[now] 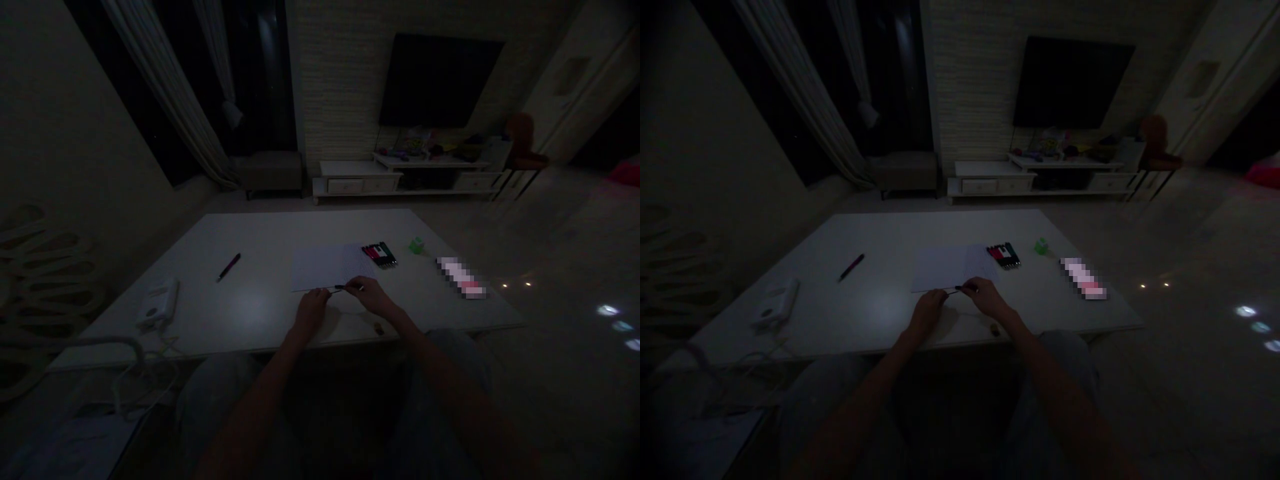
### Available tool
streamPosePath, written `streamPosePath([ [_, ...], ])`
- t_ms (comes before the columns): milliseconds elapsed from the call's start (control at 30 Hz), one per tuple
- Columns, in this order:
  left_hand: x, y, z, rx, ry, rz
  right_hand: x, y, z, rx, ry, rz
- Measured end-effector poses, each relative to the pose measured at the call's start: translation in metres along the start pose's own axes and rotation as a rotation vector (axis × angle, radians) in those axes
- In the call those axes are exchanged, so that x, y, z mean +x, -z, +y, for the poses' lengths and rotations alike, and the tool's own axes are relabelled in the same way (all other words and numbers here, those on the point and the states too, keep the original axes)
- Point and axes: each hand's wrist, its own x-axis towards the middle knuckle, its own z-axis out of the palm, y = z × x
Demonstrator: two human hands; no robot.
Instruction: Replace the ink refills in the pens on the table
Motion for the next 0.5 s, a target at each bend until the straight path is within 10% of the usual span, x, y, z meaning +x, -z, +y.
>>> streamPosePath([
  [500,0.0019,0.0016,0.0019,0.055,-0.035,-0.047,0.0019,-0.0059,0.0052,0.006,-0.033,-0.021],
])
